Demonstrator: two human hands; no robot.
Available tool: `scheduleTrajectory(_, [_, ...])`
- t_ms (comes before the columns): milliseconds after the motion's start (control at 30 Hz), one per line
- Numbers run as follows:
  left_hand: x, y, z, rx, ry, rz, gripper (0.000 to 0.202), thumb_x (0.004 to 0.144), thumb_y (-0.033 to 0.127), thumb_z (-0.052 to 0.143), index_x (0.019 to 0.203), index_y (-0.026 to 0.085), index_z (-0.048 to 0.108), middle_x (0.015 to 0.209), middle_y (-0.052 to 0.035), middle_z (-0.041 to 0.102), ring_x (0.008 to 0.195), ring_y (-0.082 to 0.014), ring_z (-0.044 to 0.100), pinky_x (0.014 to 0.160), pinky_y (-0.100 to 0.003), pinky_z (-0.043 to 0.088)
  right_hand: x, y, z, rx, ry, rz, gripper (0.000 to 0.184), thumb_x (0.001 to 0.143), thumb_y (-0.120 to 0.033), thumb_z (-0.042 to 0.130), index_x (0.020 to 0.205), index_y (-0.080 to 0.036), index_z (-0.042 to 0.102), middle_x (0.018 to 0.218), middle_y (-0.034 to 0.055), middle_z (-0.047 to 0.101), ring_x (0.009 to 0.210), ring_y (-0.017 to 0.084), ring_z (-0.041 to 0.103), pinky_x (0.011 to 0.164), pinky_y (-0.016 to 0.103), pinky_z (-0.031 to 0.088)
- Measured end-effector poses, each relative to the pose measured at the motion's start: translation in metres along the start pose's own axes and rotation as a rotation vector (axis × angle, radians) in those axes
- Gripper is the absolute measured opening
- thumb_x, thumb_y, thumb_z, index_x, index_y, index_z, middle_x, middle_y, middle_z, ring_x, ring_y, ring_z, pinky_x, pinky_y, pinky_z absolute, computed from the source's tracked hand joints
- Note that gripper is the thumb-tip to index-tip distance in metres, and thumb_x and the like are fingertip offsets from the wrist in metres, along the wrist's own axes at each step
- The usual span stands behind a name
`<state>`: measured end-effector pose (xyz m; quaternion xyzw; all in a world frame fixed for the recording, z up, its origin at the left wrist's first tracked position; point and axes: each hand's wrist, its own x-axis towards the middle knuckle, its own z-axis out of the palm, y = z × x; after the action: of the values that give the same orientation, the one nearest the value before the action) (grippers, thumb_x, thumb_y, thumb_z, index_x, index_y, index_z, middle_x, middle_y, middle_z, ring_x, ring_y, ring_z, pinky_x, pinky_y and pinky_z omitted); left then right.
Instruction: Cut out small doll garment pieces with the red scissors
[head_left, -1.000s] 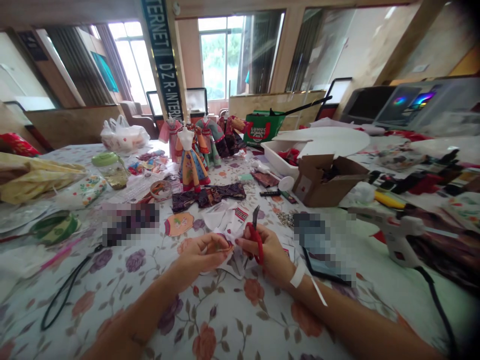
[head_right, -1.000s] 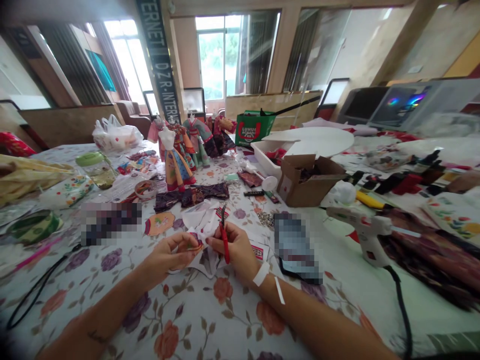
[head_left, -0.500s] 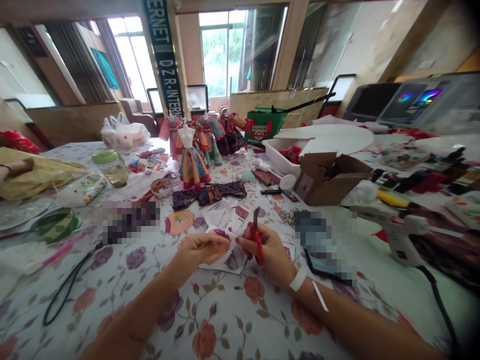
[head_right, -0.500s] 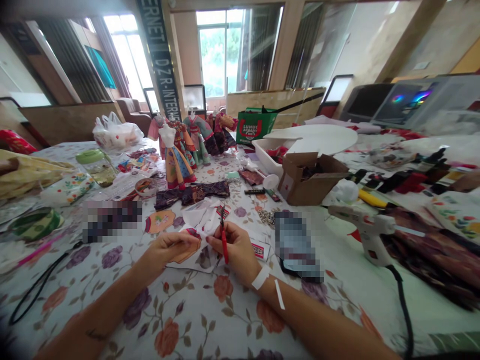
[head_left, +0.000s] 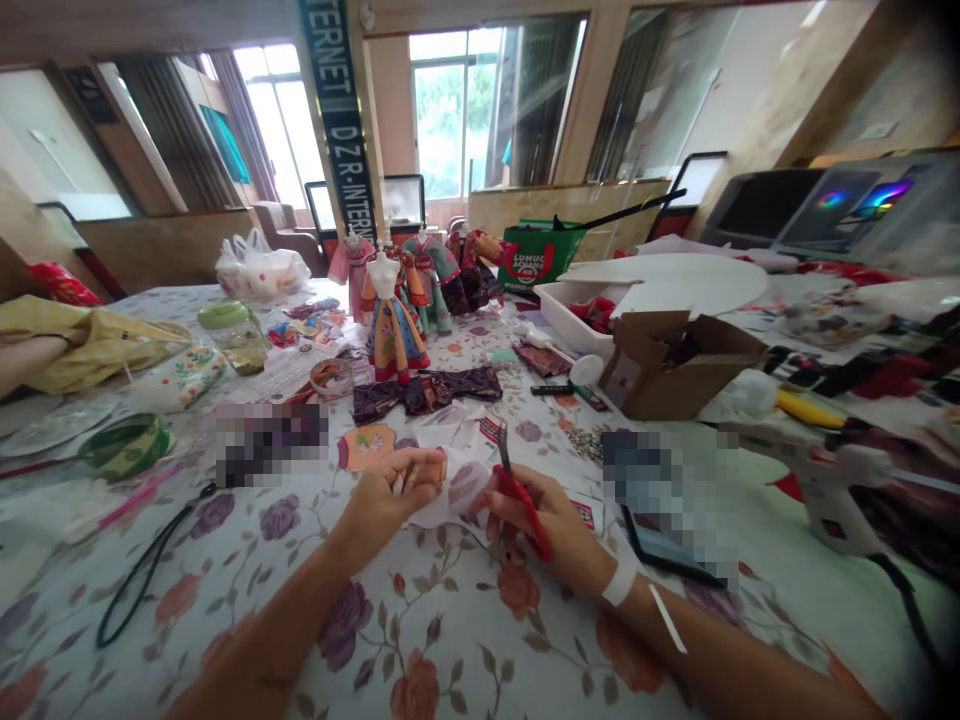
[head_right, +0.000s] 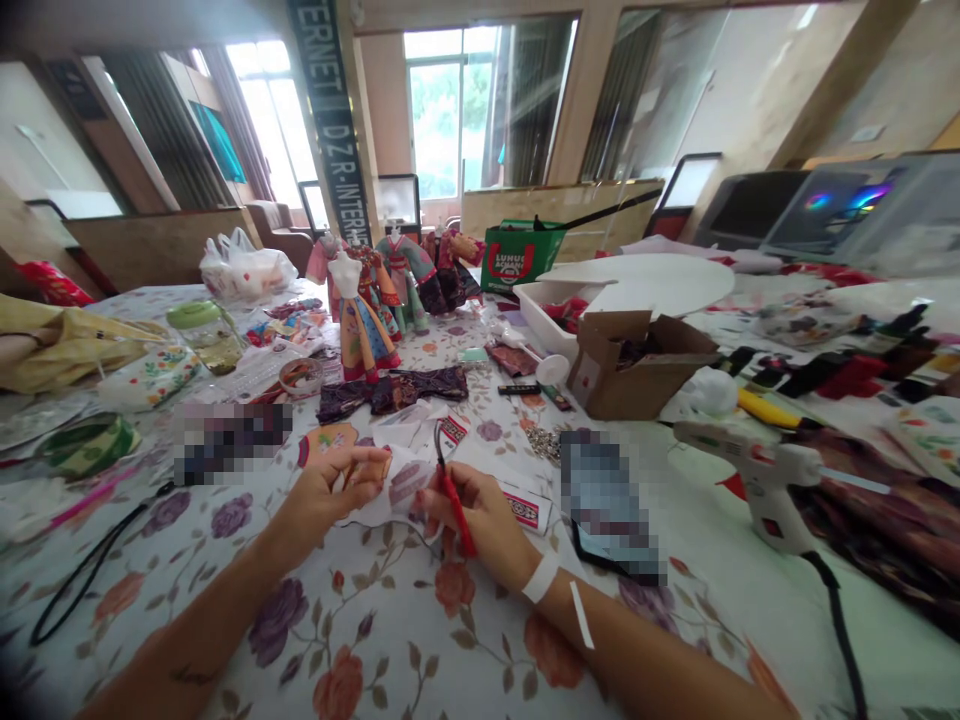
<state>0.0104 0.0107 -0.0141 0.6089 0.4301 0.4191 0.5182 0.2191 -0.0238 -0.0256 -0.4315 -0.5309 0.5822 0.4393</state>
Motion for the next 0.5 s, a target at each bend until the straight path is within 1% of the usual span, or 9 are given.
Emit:
scheduleTrajectory(67, [0.001,0.0,-0.002,0.013,-0.005,0.044,0.024,0.073,0.022,0.07,0.097,0.02,0.073,0.1,-0.0069,0.07,0.094,-0.0223,0.061,0.083,-0.029,0.045,-0.003,-0.005,-0.005,-0.06,-0.083,-0.003,0.032,0.076,-0.048,0.066,0.073,-0.017,0.058,0.06,0.0001,0.058,0.048,0.012,0.049,0.04,0.021,0.034])
scheduleTrajectory(100, [0.001,0.001,-0.002,0.006,-0.016,0.063,0.02,0.075,0.022,0.069,0.094,0.019,0.074,0.103,-0.0077,0.071,0.1,-0.0239,0.06,0.087,-0.03,0.044,-0.005,-0.008,-0.007,-0.095,-0.105,-0.008,0.033,0.075,-0.048,0.067,0.07,-0.016,0.058,0.058,-0.001,0.054,0.048,0.011,0.046,0.04,0.021,0.032])
scheduleTrajectory(200, [0.002,0.002,-0.004,-0.001,-0.05,0.078,0.017,0.078,0.024,0.066,0.09,0.019,0.076,0.107,-0.0084,0.071,0.109,-0.0256,0.059,0.094,-0.033,0.042,-0.007,-0.013,-0.012,-0.168,-0.123,0.021,0.036,0.072,-0.045,0.071,0.059,-0.016,0.052,0.049,-0.0055,0.042,0.044,0.007,0.033,0.039,0.019,0.021])
scheduleTrajectory(233, [0.002,0.002,-0.004,-0.003,-0.052,0.072,0.018,0.078,0.025,0.066,0.092,0.02,0.076,0.107,-0.0082,0.071,0.108,-0.0256,0.059,0.094,-0.033,0.042,-0.006,-0.012,-0.013,-0.174,-0.129,0.043,0.037,0.071,-0.043,0.072,0.057,-0.017,0.05,0.048,-0.0063,0.039,0.043,0.006,0.03,0.038,0.02,0.018])
scheduleTrajectory(300, [0.003,0.001,-0.005,-0.021,-0.039,0.045,0.022,0.079,0.027,0.065,0.098,0.02,0.075,0.108,-0.0076,0.071,0.103,-0.0251,0.061,0.089,-0.032,0.045,-0.005,-0.009,-0.013,-0.175,-0.145,0.076,0.039,0.071,-0.041,0.073,0.056,-0.018,0.046,0.048,-0.0065,0.038,0.043,0.006,0.029,0.038,0.02,0.017])
scheduleTrajectory(400, [0.004,-0.002,-0.007,-0.074,-0.014,0.006,0.035,0.079,0.027,0.065,0.114,0.02,0.068,0.107,-0.0065,0.07,0.094,-0.0227,0.061,0.081,-0.028,0.046,-0.004,-0.002,-0.011,-0.166,-0.143,0.074,0.039,0.071,-0.04,0.073,0.056,-0.018,0.044,0.049,-0.0064,0.038,0.045,0.007,0.031,0.04,0.02,0.021])
scheduleTrajectory(500, [0.004,-0.002,-0.008,-0.111,-0.026,0.004,0.05,0.078,0.025,0.067,0.127,0.023,0.058,0.114,-0.0049,0.066,0.091,-0.0204,0.06,0.076,-0.025,0.045,-0.004,-0.003,-0.01,-0.176,-0.111,0.015,0.031,0.072,-0.038,0.072,0.062,-0.017,0.052,0.055,-0.0049,0.044,0.05,0.009,0.037,0.045,0.021,0.029])
